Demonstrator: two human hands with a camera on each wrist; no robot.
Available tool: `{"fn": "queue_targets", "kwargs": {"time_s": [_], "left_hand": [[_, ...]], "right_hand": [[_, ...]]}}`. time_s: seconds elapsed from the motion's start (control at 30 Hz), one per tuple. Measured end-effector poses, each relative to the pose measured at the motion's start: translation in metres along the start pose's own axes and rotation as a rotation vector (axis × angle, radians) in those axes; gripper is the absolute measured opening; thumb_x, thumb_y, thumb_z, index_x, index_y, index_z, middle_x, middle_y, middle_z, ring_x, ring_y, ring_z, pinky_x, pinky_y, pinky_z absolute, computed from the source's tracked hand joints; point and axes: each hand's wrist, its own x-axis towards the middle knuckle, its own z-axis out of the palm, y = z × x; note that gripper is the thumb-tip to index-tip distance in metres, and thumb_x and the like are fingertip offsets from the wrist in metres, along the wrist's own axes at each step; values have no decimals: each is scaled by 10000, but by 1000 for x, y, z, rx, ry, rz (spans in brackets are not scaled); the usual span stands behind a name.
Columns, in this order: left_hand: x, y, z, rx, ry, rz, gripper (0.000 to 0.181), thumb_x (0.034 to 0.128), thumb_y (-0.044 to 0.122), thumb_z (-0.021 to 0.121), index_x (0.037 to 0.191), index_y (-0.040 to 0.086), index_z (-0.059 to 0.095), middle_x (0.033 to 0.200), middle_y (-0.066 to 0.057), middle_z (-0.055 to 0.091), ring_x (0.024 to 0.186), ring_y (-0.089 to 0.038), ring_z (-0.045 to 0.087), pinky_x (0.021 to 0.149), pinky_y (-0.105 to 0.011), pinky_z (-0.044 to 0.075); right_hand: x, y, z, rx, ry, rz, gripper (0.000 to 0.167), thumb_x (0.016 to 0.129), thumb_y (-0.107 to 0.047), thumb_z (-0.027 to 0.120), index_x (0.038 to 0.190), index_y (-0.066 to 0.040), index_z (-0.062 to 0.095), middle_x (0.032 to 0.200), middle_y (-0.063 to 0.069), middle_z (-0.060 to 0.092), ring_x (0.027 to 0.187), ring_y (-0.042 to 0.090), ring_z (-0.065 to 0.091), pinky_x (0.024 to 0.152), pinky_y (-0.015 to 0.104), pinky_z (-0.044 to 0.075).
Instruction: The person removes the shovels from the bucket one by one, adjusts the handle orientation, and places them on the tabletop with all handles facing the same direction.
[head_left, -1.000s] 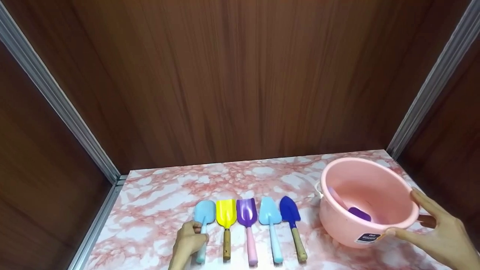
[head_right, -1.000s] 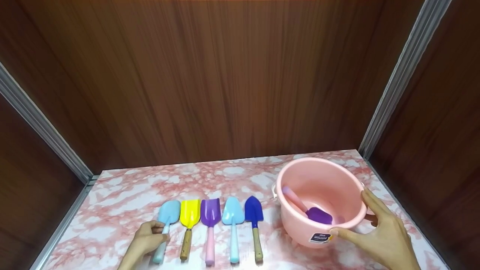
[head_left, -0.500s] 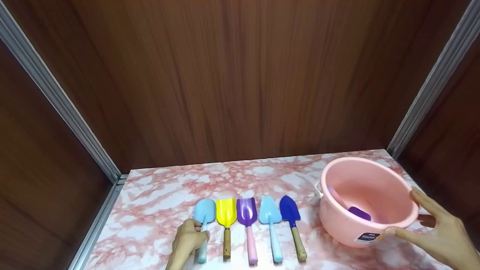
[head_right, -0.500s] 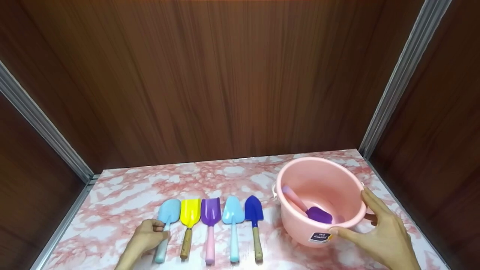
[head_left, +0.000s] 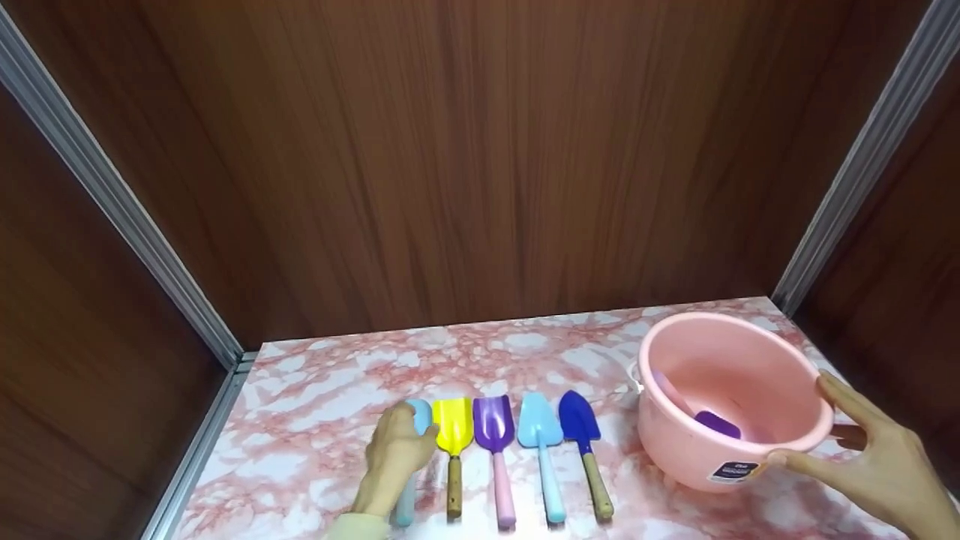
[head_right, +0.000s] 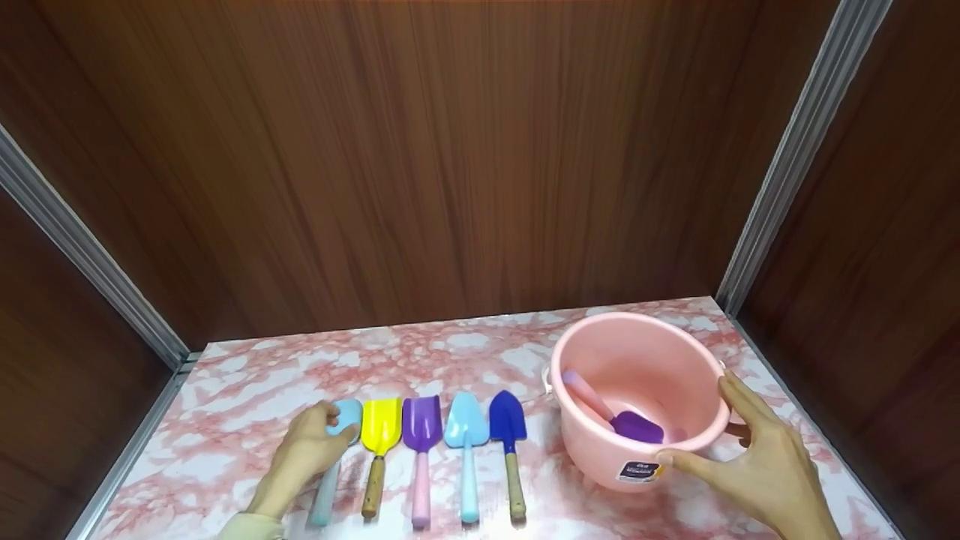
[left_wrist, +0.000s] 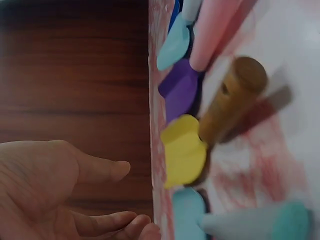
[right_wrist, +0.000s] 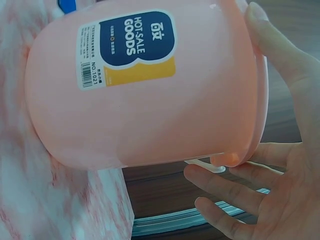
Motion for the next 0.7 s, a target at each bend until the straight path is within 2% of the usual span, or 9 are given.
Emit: {"fn": "queue_targets", "kwargs": {"time_s": [0.17, 0.3, 0.5, 0.7], "left_hand": [[0, 34, 12, 24, 7, 89, 382, 971, 222, 745, 1248, -25, 656, 1186, -190, 670, 1099, -417, 675, 874, -605, 581], [0, 61, 20, 5, 3, 186, 283, 940, 177, 752, 1144, -3, 675, 1103, -161, 684, 1020, -380, 688, 827, -563, 593], [-3, 103, 29, -25, 5, 316, 253, 950, 163, 773, 1120, -2, 684, 1087, -149, 703, 1063, -368, 697, 897, -512, 599], [-10, 140, 39, -9, -2, 399, 279, 971, 192, 763, 1180, 19, 700, 1140, -121, 701, 1096, -333, 687, 936, -475, 590]], "right_hand": [[0, -1, 0, 0, -4, 5, 1130, 689, -132, 1021, 1644, -157, 416, 1414, -412, 421, 924, -232, 614, 684, 57, 519], [-1, -2, -1, 9, 0, -5, 1136, 674, -114, 1025, 1638, -143, 426, 1374, -432, 441, 918, -224, 627, 669, 69, 523], [1, -2, -2, -5, 8, -7, 1140, 666, -141, 1033, 1636, -157, 435, 1373, -448, 436, 919, -243, 612, 661, 70, 517], [0, -2, -1, -2, -3, 4, 1137, 675, -147, 1030, 1639, -147, 427, 1377, -435, 426, 924, -238, 610, 684, 55, 515]]}}
